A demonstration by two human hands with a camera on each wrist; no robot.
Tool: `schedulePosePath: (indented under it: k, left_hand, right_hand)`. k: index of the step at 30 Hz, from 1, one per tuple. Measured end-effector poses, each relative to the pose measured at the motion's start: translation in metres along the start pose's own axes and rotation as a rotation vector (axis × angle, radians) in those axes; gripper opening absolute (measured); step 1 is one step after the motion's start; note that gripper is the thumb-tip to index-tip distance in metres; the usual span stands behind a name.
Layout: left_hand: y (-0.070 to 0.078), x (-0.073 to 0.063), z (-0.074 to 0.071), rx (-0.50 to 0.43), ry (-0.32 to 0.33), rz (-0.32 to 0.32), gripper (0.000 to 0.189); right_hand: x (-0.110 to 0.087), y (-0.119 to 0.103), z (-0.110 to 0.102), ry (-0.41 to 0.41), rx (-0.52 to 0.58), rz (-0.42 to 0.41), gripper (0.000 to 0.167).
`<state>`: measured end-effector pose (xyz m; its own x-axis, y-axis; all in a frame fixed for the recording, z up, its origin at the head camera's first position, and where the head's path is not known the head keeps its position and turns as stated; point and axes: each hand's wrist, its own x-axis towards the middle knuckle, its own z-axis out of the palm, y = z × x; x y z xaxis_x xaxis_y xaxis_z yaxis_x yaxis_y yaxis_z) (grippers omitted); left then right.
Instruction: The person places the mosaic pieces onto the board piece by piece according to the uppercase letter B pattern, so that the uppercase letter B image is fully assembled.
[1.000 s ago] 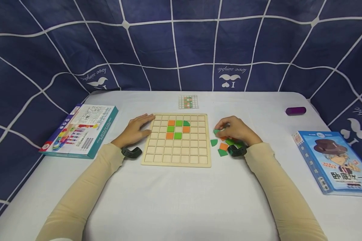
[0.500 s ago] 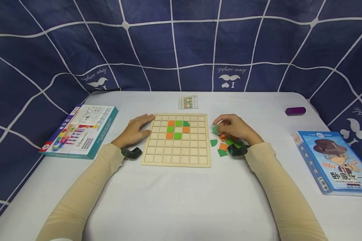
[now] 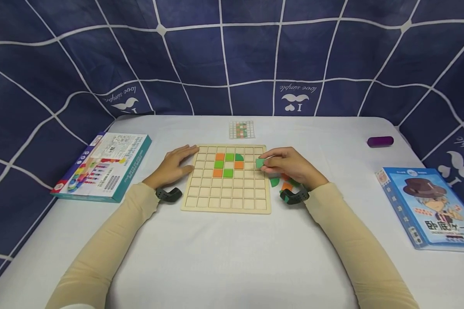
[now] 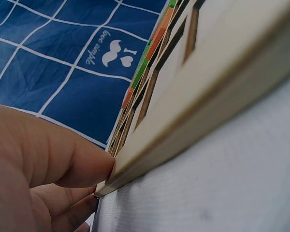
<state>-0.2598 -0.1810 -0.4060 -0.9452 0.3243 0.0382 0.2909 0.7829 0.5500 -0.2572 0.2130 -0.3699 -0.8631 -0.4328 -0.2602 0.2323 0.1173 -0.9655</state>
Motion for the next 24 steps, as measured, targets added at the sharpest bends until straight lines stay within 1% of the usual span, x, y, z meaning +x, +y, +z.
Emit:
schedulePosePath:
  k: [6,9,12,16,20,24]
  left_hand:
    - [0.002,0.000,-0.001,0.004,0.005,-0.006,0.070]
    - [0.003,0.000,-0.001,0.003,0.010,-0.005,0.070]
    - [0.002,0.000,-0.001,-0.002,0.013,-0.001,0.070]
    - [0.002,0.001,0.000,-0.003,0.012,0.002,0.070]
    - [0.001,0.001,0.000,0.004,0.009,0.001,0.070]
    - [0.002,0.000,0.000,0.000,0.010,0.007,0.069]
  right_hand:
    - [0.010,0.001,0.015,-0.008,0.059,0.018,0.025]
    - [0.014,0.002,0.023,-0.001,0.054,0.036,0.027]
    - [0.018,0.002,0.030,-0.010,-0.001,0.039,0.032]
    - [0.021,0.001,0.037,-0.042,-0.098,0.014,0.035]
    - [0.024,0.000,0.042,-0.062,-0.172,-0.011,0.033]
    - [0.028,0.000,0.047,-0.062,-0.240,-0.009,0.030]
